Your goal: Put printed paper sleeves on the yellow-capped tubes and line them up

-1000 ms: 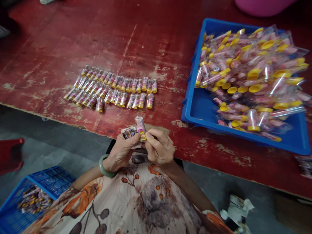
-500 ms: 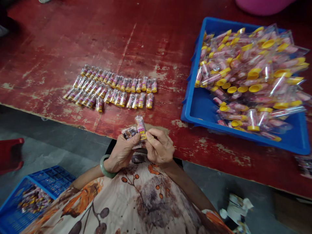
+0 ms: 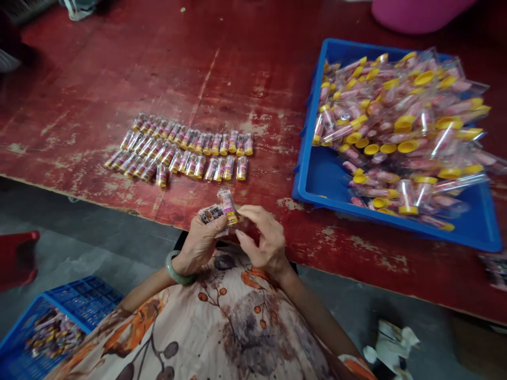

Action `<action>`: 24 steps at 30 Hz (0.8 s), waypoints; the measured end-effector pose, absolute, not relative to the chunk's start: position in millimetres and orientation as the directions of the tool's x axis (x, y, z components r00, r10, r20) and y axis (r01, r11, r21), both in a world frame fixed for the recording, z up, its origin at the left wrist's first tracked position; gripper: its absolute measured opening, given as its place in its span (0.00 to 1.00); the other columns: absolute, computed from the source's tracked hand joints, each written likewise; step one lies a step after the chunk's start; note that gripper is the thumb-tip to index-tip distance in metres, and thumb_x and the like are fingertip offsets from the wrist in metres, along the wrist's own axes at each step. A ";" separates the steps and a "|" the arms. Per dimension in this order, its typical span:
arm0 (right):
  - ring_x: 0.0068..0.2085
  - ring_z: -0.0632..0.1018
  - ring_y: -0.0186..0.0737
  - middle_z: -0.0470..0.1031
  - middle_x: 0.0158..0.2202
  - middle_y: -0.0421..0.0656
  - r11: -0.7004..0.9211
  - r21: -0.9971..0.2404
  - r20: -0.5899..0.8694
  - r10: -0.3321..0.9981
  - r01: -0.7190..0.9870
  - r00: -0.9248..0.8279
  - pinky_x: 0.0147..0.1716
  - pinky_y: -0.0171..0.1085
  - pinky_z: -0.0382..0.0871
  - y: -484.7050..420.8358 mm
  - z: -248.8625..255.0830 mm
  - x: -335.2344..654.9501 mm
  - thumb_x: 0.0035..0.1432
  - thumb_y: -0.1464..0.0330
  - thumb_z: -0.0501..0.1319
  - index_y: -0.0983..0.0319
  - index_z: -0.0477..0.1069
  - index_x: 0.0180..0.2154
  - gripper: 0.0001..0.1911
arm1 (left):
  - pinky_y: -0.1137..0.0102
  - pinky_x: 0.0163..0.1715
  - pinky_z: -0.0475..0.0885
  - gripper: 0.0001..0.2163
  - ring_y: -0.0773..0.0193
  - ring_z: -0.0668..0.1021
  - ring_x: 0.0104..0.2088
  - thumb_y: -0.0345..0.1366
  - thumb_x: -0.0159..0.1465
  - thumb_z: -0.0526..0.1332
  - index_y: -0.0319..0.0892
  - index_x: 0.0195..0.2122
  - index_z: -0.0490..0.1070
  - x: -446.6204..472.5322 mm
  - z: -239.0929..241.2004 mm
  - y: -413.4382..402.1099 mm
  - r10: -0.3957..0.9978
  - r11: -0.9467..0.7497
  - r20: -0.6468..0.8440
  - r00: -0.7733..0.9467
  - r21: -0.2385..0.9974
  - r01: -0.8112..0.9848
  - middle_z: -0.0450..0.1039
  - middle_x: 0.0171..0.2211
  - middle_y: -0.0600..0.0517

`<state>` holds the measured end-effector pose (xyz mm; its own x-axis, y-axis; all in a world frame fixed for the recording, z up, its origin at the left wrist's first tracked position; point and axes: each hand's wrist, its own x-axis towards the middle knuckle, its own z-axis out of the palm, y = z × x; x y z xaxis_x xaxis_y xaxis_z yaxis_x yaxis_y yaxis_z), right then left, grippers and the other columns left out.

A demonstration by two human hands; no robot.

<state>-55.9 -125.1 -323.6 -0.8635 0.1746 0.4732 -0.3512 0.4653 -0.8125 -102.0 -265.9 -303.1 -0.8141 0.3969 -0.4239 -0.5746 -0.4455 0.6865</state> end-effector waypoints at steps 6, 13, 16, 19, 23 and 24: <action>0.36 0.79 0.39 0.79 0.38 0.44 0.023 -0.998 0.059 0.357 -0.055 -0.932 0.34 0.36 0.76 -117.7 -322.7 -73.5 0.53 0.63 0.68 0.60 0.75 0.44 0.16 | 0.72 0.32 0.72 0.12 0.68 0.75 0.26 0.39 0.51 0.73 0.36 0.30 0.78 -115.6 -312.9 -261.1 0.482 -0.246 -0.354 -0.802 0.824 -0.511 0.77 0.26 0.51; 0.27 0.77 0.37 0.78 0.29 0.42 -0.113 -0.991 -0.123 0.549 0.072 -0.826 0.24 0.34 0.72 -101.4 -324.5 -120.6 0.39 0.62 0.71 0.64 0.74 0.35 0.20 | 0.71 0.27 0.75 0.19 0.67 0.77 0.23 0.45 0.46 0.74 0.35 0.31 0.75 -133.7 -318.9 -243.1 0.437 -0.244 -0.431 -0.789 0.788 -0.566 0.76 0.24 0.52; 0.21 0.72 0.34 0.73 0.23 0.39 0.006 -0.985 -0.130 0.632 0.172 -0.764 0.17 0.32 0.64 -82.8 -334.7 -153.1 0.38 0.58 0.68 0.64 0.70 0.33 0.21 | 0.72 0.26 0.75 0.22 0.66 0.78 0.23 0.49 0.50 0.72 0.34 0.33 0.74 -139.7 -322.2 -247.6 0.387 -0.302 -0.484 -0.785 0.738 -0.603 0.76 0.25 0.49; 0.17 0.68 0.33 0.69 0.19 0.37 0.083 -0.969 -0.131 0.620 0.231 -0.774 0.13 0.31 0.58 -71.1 -347.6 -184.2 0.38 0.56 0.68 0.64 0.68 0.30 0.21 | 0.70 0.28 0.76 0.21 0.65 0.79 0.24 0.49 0.53 0.70 0.34 0.34 0.73 -146.7 -323.8 -259.9 0.349 -0.365 -0.522 -0.778 0.689 -0.626 0.76 0.26 0.48; 0.17 0.69 0.34 0.69 0.18 0.37 0.236 -0.939 -0.077 0.566 0.250 -0.821 0.15 0.32 0.59 -76.1 -357.5 -210.9 0.40 0.57 0.70 0.64 0.70 0.28 0.18 | 0.67 0.29 0.78 0.15 0.61 0.80 0.28 0.43 0.59 0.65 0.34 0.36 0.72 -157.8 -321.0 -275.5 0.325 -0.415 -0.577 -0.749 0.625 -0.661 0.78 0.31 0.46; 0.17 0.69 0.34 0.70 0.18 0.38 0.279 -0.928 -0.055 0.555 0.247 -0.830 0.16 0.33 0.59 -79.2 -357.2 -213.4 0.42 0.58 0.70 0.64 0.71 0.28 0.17 | 0.66 0.30 0.78 0.13 0.61 0.81 0.29 0.42 0.61 0.63 0.34 0.37 0.72 -160.0 -319.7 -278.0 0.325 -0.422 -0.584 -0.744 0.615 -0.666 0.78 0.32 0.45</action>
